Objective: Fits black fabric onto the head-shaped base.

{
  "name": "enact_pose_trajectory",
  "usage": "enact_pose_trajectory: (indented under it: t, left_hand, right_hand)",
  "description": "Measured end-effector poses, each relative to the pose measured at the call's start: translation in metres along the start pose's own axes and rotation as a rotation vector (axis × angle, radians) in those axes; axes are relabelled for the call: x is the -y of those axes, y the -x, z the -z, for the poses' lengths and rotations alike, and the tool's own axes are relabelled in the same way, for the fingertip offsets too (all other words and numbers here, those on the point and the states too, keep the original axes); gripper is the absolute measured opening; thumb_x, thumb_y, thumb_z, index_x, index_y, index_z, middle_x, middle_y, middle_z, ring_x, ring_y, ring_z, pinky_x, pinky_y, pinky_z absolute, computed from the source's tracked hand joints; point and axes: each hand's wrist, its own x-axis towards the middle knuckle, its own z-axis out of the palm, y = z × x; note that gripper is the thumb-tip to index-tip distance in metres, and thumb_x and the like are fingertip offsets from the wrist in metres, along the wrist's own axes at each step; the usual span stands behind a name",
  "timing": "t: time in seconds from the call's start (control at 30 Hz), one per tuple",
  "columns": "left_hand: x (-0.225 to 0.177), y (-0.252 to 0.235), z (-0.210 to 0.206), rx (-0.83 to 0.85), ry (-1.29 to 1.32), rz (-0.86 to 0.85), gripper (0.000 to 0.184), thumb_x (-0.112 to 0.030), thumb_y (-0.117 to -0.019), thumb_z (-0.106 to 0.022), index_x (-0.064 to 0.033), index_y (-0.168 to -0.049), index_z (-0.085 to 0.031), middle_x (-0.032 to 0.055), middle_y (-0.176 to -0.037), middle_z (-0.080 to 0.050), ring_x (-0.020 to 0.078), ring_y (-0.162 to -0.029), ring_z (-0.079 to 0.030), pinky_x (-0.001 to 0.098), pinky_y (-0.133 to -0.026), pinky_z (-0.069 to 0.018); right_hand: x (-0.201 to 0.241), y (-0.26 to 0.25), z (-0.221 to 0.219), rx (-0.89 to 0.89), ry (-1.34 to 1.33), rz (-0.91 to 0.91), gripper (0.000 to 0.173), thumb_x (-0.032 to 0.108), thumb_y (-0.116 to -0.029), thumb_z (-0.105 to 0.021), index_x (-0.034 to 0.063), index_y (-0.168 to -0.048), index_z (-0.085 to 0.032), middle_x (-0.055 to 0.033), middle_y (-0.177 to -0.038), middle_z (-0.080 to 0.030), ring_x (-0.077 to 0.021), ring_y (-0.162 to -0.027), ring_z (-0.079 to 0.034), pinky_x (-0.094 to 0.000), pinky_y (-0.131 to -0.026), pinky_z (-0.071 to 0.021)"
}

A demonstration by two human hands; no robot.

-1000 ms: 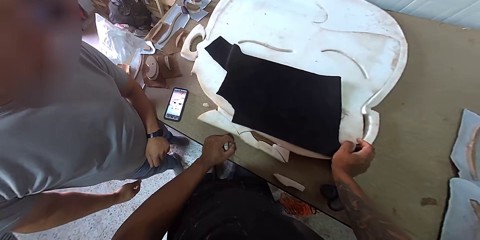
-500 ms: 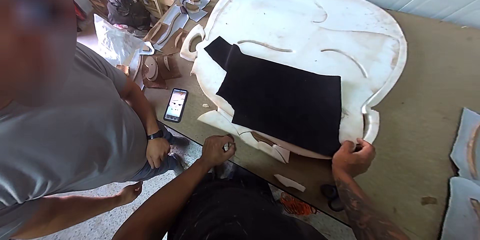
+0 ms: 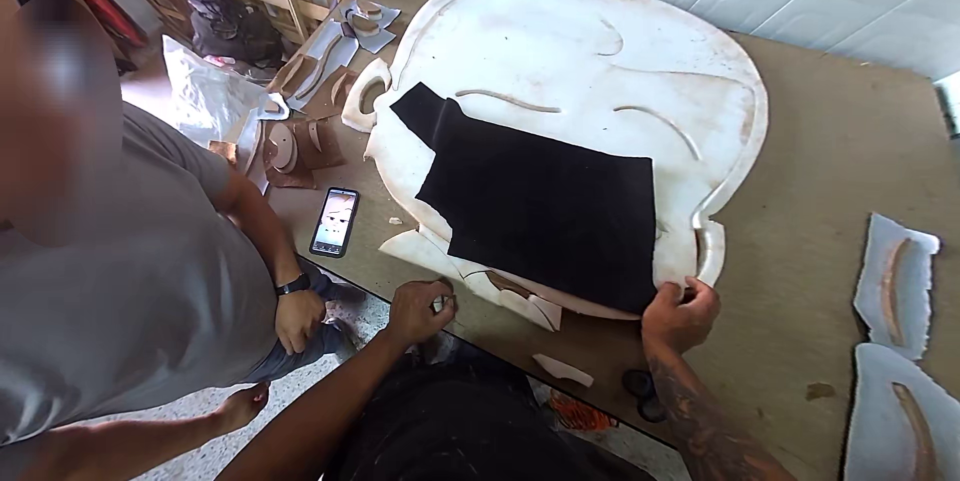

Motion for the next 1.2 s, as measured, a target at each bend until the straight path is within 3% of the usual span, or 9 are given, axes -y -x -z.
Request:
enact_pose_trajectory:
  t: [1.2]
  left_hand:
    - [0.0027, 0.0011, -0.0013, -0.028, 0.008, -0.025, 0.022, -0.034, -0.0954, -0.060, -0.0191, -0.094, -0.076, -0.0031, -0.077, -0.073, 0.0101, -0.069, -0.070, 0.0362, -0.065, -0.0588]
  right_hand:
    - [-0.0022, -0.0008, -0.0028, 0.008, 0.010, -0.016, 0.044, 0.031, -0.1001, -0.051, 0.0061, -0.136, -0.059, -0.0197, -0.129, -0.062, -0.0334, -0.118, -0.060, -0.0530, -0.099, -0.0479]
